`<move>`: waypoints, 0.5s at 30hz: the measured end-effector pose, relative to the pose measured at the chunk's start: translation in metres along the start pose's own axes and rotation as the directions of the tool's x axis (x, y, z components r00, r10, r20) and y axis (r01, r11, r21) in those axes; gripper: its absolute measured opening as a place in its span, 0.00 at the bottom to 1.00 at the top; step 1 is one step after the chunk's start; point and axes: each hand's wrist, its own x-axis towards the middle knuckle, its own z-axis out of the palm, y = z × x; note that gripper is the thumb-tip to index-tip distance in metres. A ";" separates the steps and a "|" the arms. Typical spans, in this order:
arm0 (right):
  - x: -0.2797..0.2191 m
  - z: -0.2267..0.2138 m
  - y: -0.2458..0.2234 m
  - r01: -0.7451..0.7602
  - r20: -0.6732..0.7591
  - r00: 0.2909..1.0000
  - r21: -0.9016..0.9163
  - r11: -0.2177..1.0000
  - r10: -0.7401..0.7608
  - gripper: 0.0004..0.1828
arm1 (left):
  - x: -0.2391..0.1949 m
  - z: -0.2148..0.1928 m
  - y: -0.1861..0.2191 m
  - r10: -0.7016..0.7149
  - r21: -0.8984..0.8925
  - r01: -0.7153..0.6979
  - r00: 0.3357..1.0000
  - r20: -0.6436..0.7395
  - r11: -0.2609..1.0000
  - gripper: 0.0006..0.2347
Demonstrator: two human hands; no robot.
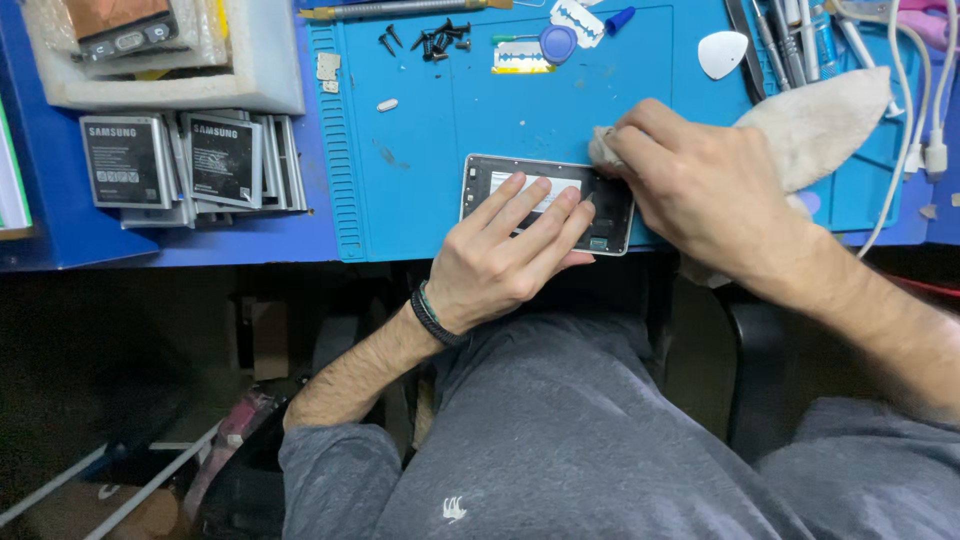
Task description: The person wipes the back of a disassembled smartphone with a cloth, then picks up a tube of adhesive and applies it along the edges of the phone's back casing.
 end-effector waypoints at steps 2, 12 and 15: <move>-0.015 -0.010 0.010 -0.067 0.087 0.994 -0.031 0.997 0.069 0.07 | 0.002 0.002 0.000 -0.003 -0.003 0.003 1.000 -0.017 1.000 0.15; -0.045 -0.037 0.024 -0.118 -0.111 0.978 0.399 0.909 0.176 0.12 | 0.000 -0.042 -0.029 -0.174 0.049 0.167 0.928 0.330 0.985 0.43; -0.051 -0.036 0.027 -0.142 -0.088 0.978 0.378 0.915 0.188 0.11 | -0.003 -0.042 -0.034 -0.214 0.010 0.224 0.915 0.341 0.974 0.44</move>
